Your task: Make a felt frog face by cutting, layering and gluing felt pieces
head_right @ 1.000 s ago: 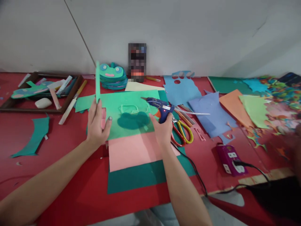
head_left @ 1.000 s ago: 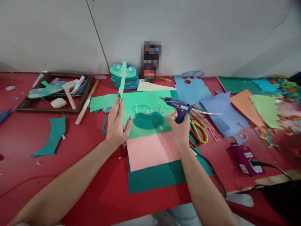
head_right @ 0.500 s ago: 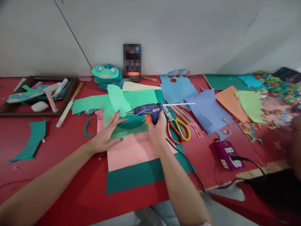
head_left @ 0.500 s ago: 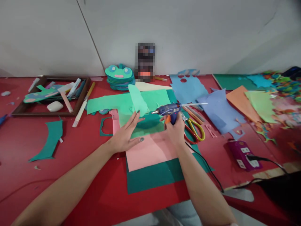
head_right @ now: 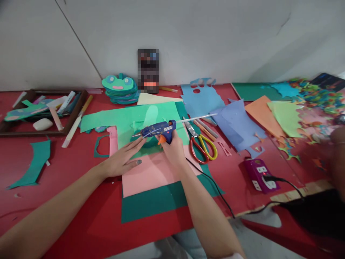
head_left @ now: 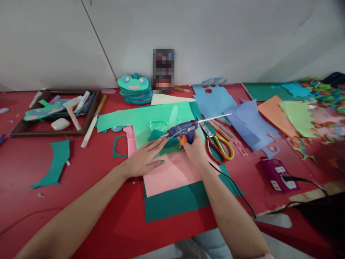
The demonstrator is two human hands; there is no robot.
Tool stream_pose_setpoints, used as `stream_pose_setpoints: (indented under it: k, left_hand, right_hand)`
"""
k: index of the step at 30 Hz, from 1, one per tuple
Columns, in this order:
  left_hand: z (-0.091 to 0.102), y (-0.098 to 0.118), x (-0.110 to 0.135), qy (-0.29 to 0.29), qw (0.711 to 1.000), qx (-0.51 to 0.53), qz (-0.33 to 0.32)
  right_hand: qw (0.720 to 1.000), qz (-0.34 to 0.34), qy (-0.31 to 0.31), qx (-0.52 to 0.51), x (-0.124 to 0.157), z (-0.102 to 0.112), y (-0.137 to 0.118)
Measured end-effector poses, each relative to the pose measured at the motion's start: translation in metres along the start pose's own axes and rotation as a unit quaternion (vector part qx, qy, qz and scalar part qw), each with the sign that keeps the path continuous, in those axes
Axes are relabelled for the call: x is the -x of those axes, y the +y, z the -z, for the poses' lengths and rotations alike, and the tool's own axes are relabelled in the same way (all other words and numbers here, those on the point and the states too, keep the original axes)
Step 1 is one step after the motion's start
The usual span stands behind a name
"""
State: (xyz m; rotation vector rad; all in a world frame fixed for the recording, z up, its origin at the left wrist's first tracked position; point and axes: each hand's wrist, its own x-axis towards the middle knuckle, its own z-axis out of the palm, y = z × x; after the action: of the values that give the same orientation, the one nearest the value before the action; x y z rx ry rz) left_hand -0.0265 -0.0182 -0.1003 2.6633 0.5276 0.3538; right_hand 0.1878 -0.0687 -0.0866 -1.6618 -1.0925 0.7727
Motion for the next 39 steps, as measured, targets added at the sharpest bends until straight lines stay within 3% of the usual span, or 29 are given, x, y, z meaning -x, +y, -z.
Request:
stream_pose_setpoints:
  k: [8,15,19,22,26,32,36,39]
  left_hand:
    - [0.001,0.0,0.001,-0.006,1.0,0.012,0.005]
    - [0.002,0.001,0.0,-0.006,1.0,0.016,0.001]
    - [0.003,0.0,0.001,0.029,0.997,0.072,0.016]
    - [0.0,-0.004,0.002,0.062,0.992,0.102,0.034]
    - [-0.007,-0.012,0.005,0.081,0.988,0.113,0.066]
    - [-0.008,-0.015,0.005,0.098,0.98,0.135,0.106]
    - [-0.004,-0.01,0.002,0.082,0.972,0.175,0.137]
    - [-0.004,-0.01,0.001,0.062,0.972,0.175,0.143]
  right_hand:
    - [0.996,-0.049,-0.03,-0.074,-0.007,-0.002,0.01]
    - [0.991,-0.029,-0.024,-0.125,-0.009,-0.001,0.016]
    - [0.986,-0.033,-0.033,-0.163,-0.008,0.002,0.013]
    - [0.979,-0.063,-0.081,-0.178,-0.006,0.004,0.013]
    - [0.975,-0.057,-0.143,-0.161,-0.005,0.005,0.015]
    - [0.986,-0.029,-0.124,-0.104,-0.005,0.003,0.015]
    - [0.987,-0.046,-0.135,-0.069,-0.005,0.003,0.01]
    - [0.992,-0.026,-0.11,-0.057,-0.005,0.002,0.009]
